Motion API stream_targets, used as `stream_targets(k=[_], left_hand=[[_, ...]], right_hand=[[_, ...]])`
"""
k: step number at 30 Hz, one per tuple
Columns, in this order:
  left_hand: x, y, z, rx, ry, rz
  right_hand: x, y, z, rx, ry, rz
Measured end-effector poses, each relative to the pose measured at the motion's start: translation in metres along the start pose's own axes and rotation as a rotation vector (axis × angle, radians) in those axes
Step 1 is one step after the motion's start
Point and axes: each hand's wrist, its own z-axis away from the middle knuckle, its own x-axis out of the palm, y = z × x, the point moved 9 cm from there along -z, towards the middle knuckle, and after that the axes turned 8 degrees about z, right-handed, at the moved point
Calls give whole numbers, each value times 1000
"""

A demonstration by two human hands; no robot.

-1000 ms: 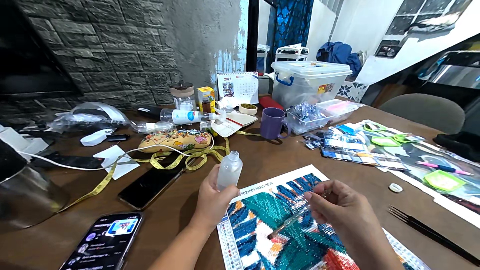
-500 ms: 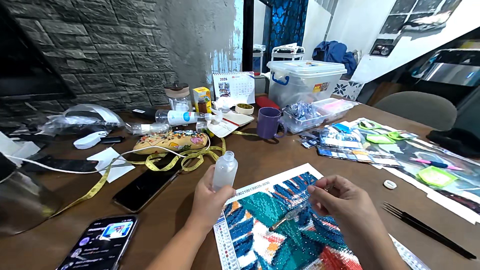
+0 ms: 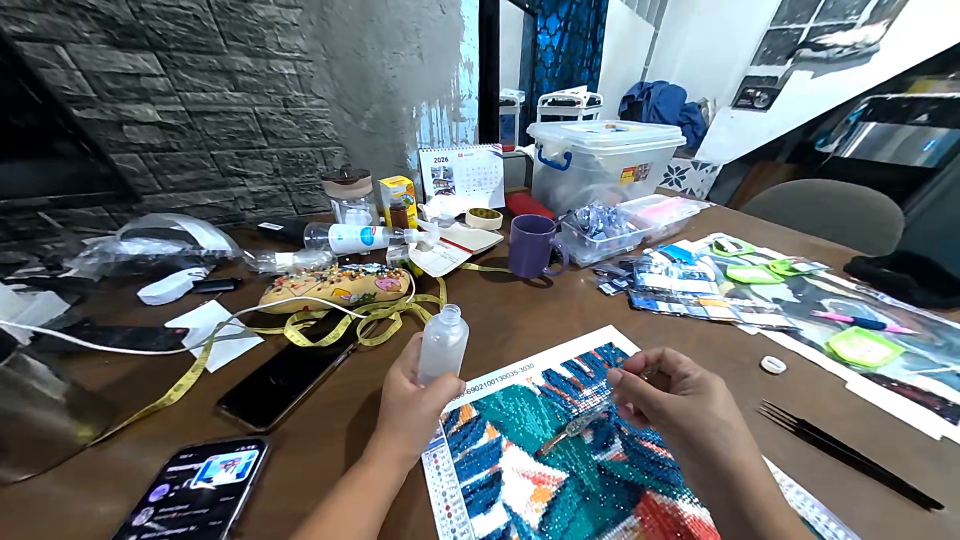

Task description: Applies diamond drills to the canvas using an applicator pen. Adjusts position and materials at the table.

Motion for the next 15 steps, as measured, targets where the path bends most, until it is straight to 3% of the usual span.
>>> stream_targets(k=[7,15], left_hand=[[0,0,0,-8,1,2],[0,0,1,-5,-3,-20]], right_hand=[[-16,-2,-5,-36,86,96],[-11,-1,-3,-34,48,125]])
